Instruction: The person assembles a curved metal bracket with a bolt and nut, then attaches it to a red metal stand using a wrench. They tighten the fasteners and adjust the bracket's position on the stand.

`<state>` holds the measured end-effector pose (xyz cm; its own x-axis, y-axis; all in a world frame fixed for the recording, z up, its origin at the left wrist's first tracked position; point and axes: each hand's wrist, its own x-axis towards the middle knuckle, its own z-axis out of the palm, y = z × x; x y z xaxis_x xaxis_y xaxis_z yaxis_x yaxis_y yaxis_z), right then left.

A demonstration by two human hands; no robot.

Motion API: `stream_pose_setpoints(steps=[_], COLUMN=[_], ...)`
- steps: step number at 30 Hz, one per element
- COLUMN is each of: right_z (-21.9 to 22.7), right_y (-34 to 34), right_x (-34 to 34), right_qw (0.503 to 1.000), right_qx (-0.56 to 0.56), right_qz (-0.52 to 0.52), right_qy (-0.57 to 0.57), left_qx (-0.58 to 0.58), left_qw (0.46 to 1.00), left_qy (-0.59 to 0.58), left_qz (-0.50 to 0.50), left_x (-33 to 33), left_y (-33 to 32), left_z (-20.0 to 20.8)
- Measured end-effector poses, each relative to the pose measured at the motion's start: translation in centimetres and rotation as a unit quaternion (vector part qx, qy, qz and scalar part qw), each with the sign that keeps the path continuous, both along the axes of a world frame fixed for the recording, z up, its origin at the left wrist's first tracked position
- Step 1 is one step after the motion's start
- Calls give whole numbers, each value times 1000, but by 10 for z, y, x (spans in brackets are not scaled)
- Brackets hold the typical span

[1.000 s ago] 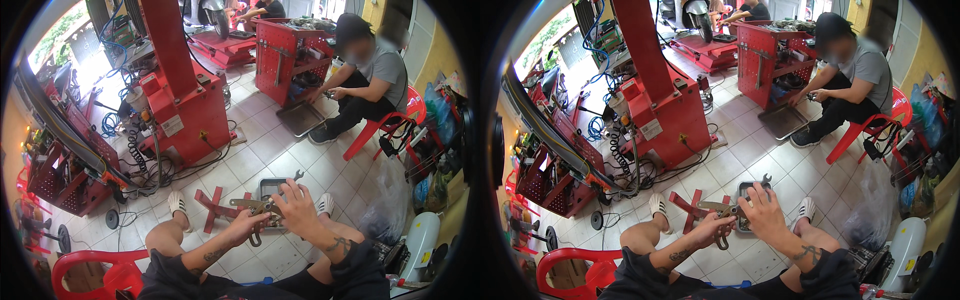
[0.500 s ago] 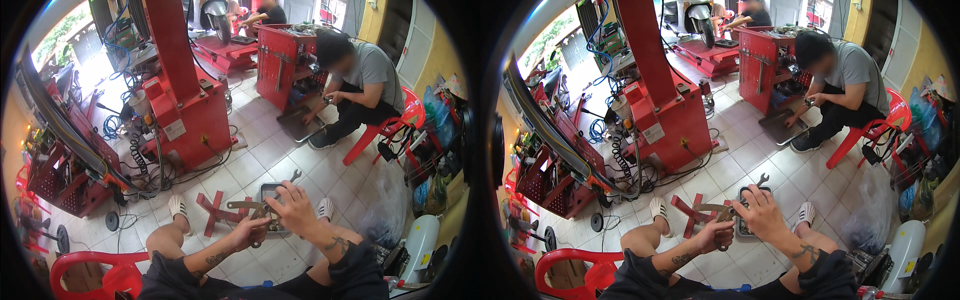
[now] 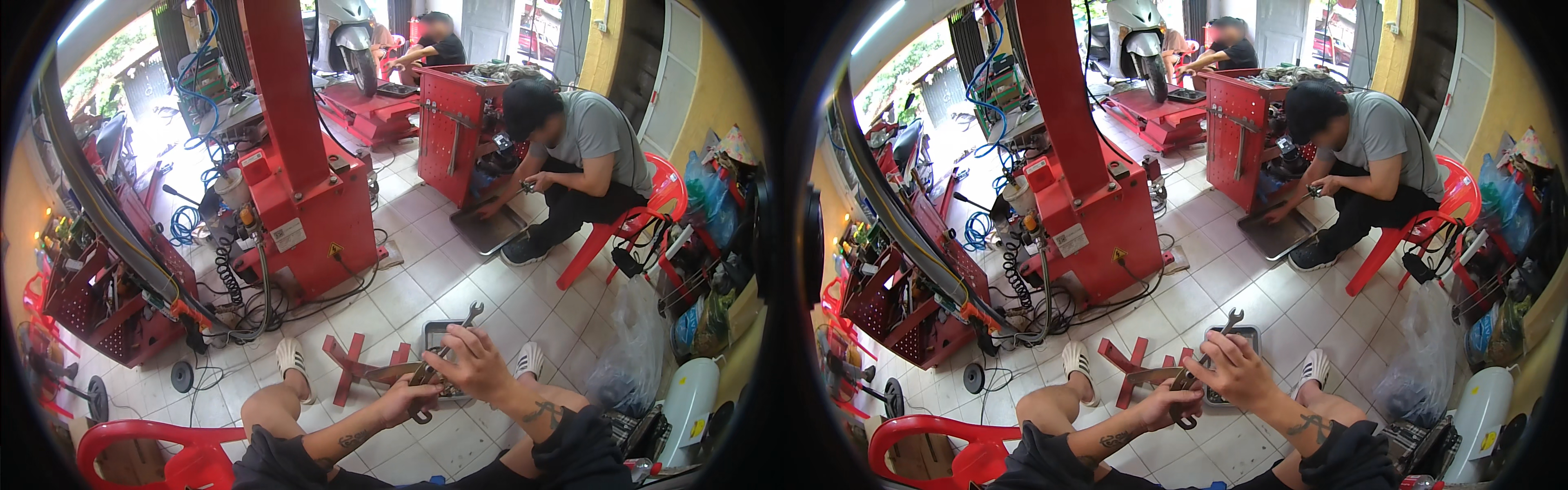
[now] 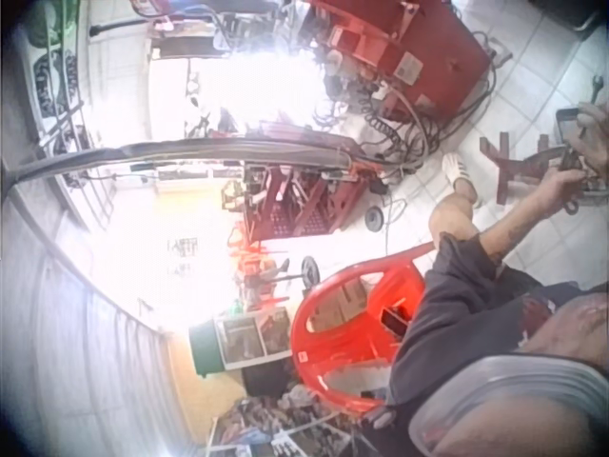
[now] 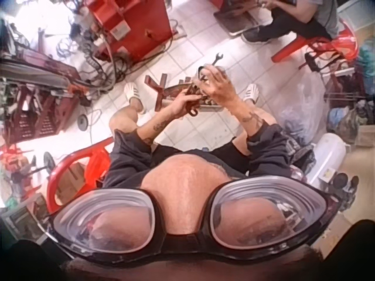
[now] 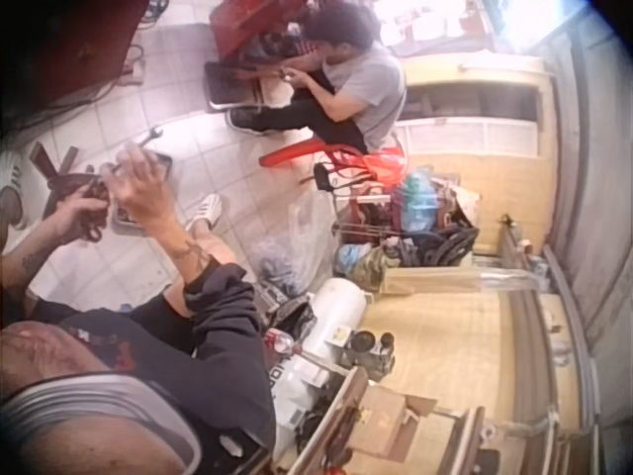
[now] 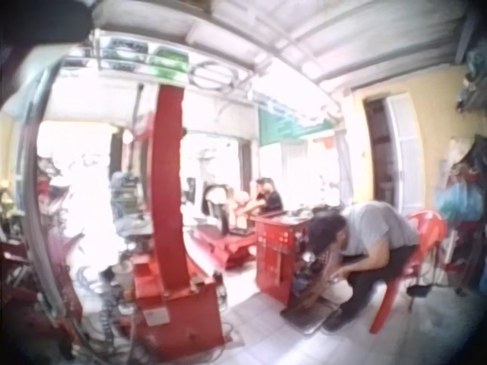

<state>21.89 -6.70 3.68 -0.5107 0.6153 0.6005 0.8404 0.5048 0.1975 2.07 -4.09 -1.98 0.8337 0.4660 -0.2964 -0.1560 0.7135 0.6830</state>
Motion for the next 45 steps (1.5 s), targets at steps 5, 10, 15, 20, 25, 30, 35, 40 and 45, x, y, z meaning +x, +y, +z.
stream_pose_setpoints(steps=[5, 10, 15, 20, 25, 30, 35, 40, 45], right_z=[5, 17, 28, 25, 20, 17, 12, 16, 37], right_y=[3, 8, -5, -15, -12, -12, 1, 2, 10], right_x=[4, 19, 27, 29, 29, 38, 43, 45, 48], right_qw=[1000, 995, 987, 992, 994, 996, 996, 991, 994], right_qx=[2, -15, -7, 8, 16, -72, -39, -90, -72], right_qz=[17, 53, 115, 121, 81, 18, -8, -2, 39], right_qy=[-4, 85, 115, 16, -69, -46, -84, -95, -77], left_qx=[-36, 50, -62, -11, 54, 68, 29, 13, -54], left_qw=[999, 976, 952, 928, 956, 954, 959, 957, 963], left_qy=[-10, -186, -215, -232, -64, -39, -130, -140, -108], left_qz=[-21, -98, -209, -290, -283, -290, -251, -255, -241], left_x=[-4, -9, -23, -19, -27, -21, -22, -20, -18], left_y=[6, 8, 30, 19, 15, 21, 15, 18, 17], left_z=[-3, 8, 29, 29, 31, 40, 29, 31, 40])
